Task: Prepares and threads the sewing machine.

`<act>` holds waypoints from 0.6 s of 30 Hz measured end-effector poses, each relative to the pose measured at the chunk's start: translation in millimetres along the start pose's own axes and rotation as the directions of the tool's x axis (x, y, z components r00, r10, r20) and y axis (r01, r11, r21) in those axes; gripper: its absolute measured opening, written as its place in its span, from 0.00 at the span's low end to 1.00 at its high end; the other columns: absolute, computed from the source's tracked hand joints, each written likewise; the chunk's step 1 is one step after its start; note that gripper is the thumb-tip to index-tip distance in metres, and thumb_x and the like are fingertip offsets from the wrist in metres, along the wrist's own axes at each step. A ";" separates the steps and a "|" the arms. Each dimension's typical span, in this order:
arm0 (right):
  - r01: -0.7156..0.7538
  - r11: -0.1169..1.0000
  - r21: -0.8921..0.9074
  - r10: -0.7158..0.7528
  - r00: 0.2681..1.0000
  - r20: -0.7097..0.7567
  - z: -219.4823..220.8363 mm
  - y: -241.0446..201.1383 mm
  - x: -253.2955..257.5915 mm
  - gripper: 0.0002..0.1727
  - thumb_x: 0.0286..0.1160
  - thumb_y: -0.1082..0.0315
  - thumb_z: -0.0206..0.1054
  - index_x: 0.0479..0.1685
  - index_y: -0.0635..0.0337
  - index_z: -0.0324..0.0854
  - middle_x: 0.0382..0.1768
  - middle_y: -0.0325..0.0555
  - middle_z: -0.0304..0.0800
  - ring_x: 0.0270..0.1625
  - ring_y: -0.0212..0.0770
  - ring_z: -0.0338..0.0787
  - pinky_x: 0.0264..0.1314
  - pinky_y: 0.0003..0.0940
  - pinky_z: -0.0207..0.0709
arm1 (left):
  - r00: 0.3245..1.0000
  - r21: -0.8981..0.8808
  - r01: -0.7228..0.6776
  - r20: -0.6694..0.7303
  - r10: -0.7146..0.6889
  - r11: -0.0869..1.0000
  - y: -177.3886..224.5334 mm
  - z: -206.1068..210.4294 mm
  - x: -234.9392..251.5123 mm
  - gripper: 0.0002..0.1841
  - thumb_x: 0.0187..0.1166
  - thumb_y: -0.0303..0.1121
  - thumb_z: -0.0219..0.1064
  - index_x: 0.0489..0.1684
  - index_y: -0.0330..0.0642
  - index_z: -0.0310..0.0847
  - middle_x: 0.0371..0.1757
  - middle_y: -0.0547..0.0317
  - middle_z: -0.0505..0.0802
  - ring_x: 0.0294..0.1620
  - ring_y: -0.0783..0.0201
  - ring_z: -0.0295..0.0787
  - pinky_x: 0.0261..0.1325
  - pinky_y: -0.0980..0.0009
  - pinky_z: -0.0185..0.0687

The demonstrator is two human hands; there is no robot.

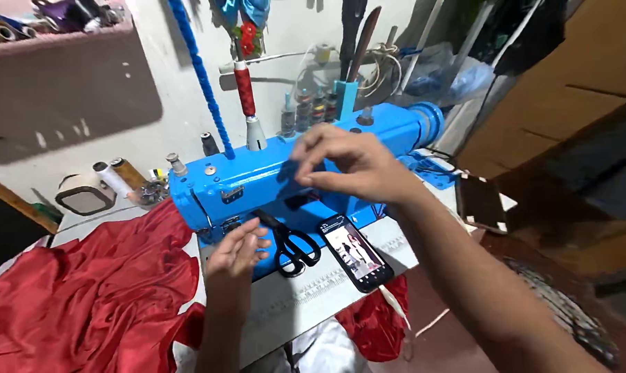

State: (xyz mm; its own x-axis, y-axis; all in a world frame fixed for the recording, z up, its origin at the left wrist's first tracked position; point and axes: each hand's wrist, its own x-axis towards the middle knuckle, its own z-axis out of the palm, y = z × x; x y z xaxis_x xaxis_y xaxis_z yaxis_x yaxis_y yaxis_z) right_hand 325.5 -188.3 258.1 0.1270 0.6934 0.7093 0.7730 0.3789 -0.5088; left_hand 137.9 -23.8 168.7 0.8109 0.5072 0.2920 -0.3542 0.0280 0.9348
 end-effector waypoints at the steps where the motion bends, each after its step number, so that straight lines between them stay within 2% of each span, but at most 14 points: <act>1: -0.005 1.000 -0.002 0.005 1.000 0.018 2.5 7.6 8.8 0.06 0.76 0.70 0.70 0.40 0.65 0.90 0.56 0.47 0.87 0.61 0.30 0.86 0.58 0.23 0.84 | 1.000 0.021 -0.013 -0.024 0.013 1.000 2.7 7.0 3.7 0.12 0.86 0.27 0.56 0.58 0.38 0.84 0.42 0.67 0.95 0.40 0.73 0.93 0.44 0.77 0.89; 4: -0.029 1.000 0.007 0.029 0.998 0.056 8.5 20.3 27.2 0.06 0.77 0.71 0.69 0.41 0.66 0.89 0.55 0.47 0.88 0.55 0.29 0.87 0.50 0.20 0.83 | 0.985 0.072 -0.141 -0.094 0.148 0.987 3.8 15.5 15.3 0.12 0.85 0.26 0.59 0.56 0.35 0.87 0.32 0.69 0.91 0.27 0.77 0.84 0.33 0.82 0.82; 7: -0.009 1.000 -0.004 0.009 0.995 0.099 14.1 23.0 39.3 0.06 0.78 0.72 0.68 0.42 0.66 0.89 0.53 0.47 0.89 0.51 0.27 0.88 0.46 0.19 0.83 | 0.950 0.133 -0.230 -0.187 0.252 0.964 4.6 19.9 21.5 0.11 0.83 0.25 0.62 0.52 0.34 0.89 0.30 0.69 0.91 0.20 0.81 0.75 0.25 0.84 0.71; 12: 0.104 0.991 -0.086 -0.084 0.975 0.206 21.8 28.5 56.0 0.06 0.77 0.72 0.69 0.40 0.66 0.90 0.50 0.49 0.90 0.56 0.32 0.88 0.58 0.25 0.83 | 0.908 0.235 -0.241 -0.288 0.304 0.942 3.6 23.8 22.1 0.09 0.81 0.25 0.64 0.49 0.35 0.91 0.27 0.69 0.91 0.18 0.81 0.74 0.21 0.84 0.70; 14: 0.137 0.983 -0.120 -0.105 0.965 0.240 22.4 30.0 59.0 0.06 0.77 0.73 0.68 0.40 0.66 0.90 0.49 0.50 0.90 0.55 0.34 0.88 0.58 0.26 0.82 | 0.889 0.283 -0.255 -0.306 0.339 0.925 2.6 22.2 22.5 0.09 0.80 0.24 0.65 0.48 0.35 0.91 0.27 0.70 0.91 0.18 0.82 0.75 0.21 0.84 0.70; 16: 0.178 0.965 -0.192 -0.121 0.954 0.273 22.0 27.6 61.2 0.07 0.77 0.73 0.66 0.41 0.67 0.89 0.48 0.51 0.90 0.54 0.36 0.89 0.57 0.28 0.83 | 0.873 0.362 -0.261 -0.308 0.379 0.895 3.7 19.9 21.9 0.09 0.80 0.24 0.66 0.49 0.34 0.90 0.29 0.70 0.93 0.21 0.83 0.80 0.24 0.86 0.75; 18: 0.239 0.926 -0.292 -0.142 0.938 0.316 22.3 21.1 63.8 0.08 0.77 0.73 0.64 0.42 0.68 0.88 0.45 0.53 0.91 0.52 0.41 0.90 0.57 0.33 0.83 | 0.865 0.425 -0.256 -0.299 0.402 0.868 6.5 19.8 19.2 0.08 0.80 0.25 0.66 0.49 0.33 0.90 0.30 0.70 0.93 0.24 0.85 0.83 0.27 0.87 0.78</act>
State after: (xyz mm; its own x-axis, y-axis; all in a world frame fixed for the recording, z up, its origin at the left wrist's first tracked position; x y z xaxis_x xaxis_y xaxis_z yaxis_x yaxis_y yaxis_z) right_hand 336.1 -122.4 281.7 -0.1874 0.7904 0.5832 0.9278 0.3373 -0.1591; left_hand 160.4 -30.9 184.4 0.4198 0.7080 0.5678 -0.3175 -0.4715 0.8227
